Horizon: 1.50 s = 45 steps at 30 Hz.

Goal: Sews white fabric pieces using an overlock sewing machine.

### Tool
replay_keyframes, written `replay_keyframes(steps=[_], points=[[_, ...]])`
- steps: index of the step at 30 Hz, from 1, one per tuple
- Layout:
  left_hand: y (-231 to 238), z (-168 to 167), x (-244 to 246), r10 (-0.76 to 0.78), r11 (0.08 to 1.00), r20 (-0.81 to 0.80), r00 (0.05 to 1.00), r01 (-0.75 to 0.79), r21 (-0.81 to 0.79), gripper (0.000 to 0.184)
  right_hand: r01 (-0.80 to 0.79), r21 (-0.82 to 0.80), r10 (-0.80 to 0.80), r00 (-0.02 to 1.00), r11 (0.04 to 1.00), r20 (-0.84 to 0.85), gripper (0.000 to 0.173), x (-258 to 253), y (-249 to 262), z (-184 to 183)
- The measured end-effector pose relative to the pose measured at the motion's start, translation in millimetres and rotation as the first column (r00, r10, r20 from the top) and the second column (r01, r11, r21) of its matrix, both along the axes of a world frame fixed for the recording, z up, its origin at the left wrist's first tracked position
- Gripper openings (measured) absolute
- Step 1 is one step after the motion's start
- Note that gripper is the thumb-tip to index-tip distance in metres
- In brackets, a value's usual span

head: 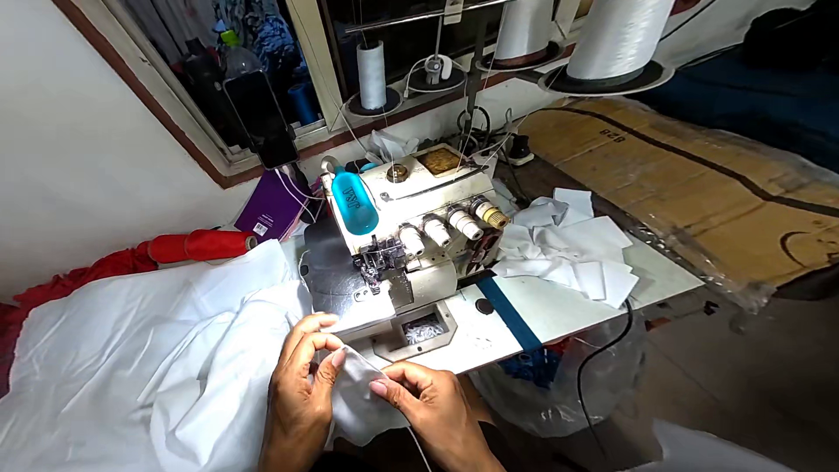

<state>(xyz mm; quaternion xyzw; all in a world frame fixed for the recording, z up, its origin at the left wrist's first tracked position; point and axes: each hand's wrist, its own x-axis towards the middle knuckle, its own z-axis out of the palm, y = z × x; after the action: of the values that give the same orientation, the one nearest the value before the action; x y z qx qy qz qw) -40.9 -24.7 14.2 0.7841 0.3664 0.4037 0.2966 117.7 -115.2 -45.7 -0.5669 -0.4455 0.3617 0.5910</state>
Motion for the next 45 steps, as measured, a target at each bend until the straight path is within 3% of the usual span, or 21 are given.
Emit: replay_keyframes(steps=[2, 4, 6, 8, 13, 17, 24, 26, 29, 32, 35, 37, 40, 45], points=[[4, 11, 4, -0.057, 0.998, 0.006, 0.998, 0.057, 0.007, 0.009, 0.039, 0.054, -0.038, 0.999, 0.998, -0.019, 0.016, 0, 2, 5], [15, 27, 17, -0.016, 0.994, -0.08, 0.997, 0.025, 0.107, 0.011, 0.065, 0.063, -0.06, 0.995, 0.996, -0.076, 0.016, 3, 8, 14], [31, 33, 34, 0.067, 0.975, -0.172, 0.983, -0.028, 0.218, 0.012, 0.087, 0.009, -0.085, 0.985, 0.996, -0.151, 0.014, 7, 17, 20], [45, 18, 49, 0.134, 0.96, -0.24, 0.961, -0.066, 0.272, 0.012, 0.139, -0.092, -0.156, 0.965, 0.986, -0.211, 0.012, 9, 25, 13], [44, -17, 65, 0.223, 0.943, -0.345, 0.912, -0.112, 0.314, 0.031, 0.124, -0.257, -0.217, 0.902, 0.958, -0.374, 0.004, 9, 5, 6], [52, -15, 76, 0.271, 0.939, -0.495, 0.826, -0.114, 0.324, 0.041, 0.143, -0.236, -0.243, 0.846, 0.961, -0.475, 0.004, 7, 9, 17], [71, -3, 87, 0.27, 0.953, -0.626, 0.731, -0.112, 0.28, 0.047, 0.179, -0.229, -0.268, 0.848, 0.957, -0.457, 0.004, 9, 32, 21], [75, -5, 84, 0.244, 0.962, -0.612, 0.752, -0.106, 0.252, 0.047, 0.188, -0.219, -0.269, 0.854, 0.957, -0.446, 0.004, 7, 33, 16], [75, -15, 72, 0.253, 0.923, -0.386, 0.887, -0.101, 0.372, 0.033, 0.163, -0.13, -0.206, 0.857, 0.978, -0.473, 0.012, 7, 25, 8], [27, -14, 48, 0.199, 0.881, -0.248, 0.948, -0.062, 0.47, 0.025, 0.046, -0.047, -0.063, 0.862, 0.998, -0.503, 0.027, 7, -1, -6], [-32, -23, 23, 0.046, 0.925, -0.294, 0.955, 0.07, 0.373, 0.019, -0.088, 0.027, 0.089, 0.827, 0.996, -0.556, 0.033, 6, -19, -12], [-46, -35, 20, 0.027, 0.913, -0.318, 0.948, 0.106, 0.394, 0.018, -0.066, 0.02, 0.067, 0.869, 0.998, -0.491, 0.033, -1, -21, -13], [-42, -44, 22, 0.1, 0.841, -0.32, 0.942, 0.092, 0.533, 0.019, 0.046, -0.052, -0.063, 0.915, 0.998, -0.399, 0.019, -11, -19, -13], [-37, -52, 20, 0.099, 0.779, -0.274, 0.957, 0.097, 0.62, 0.015, 0.103, -0.082, -0.128, 0.899, 0.991, -0.42, 0.01, -14, -21, -10]])
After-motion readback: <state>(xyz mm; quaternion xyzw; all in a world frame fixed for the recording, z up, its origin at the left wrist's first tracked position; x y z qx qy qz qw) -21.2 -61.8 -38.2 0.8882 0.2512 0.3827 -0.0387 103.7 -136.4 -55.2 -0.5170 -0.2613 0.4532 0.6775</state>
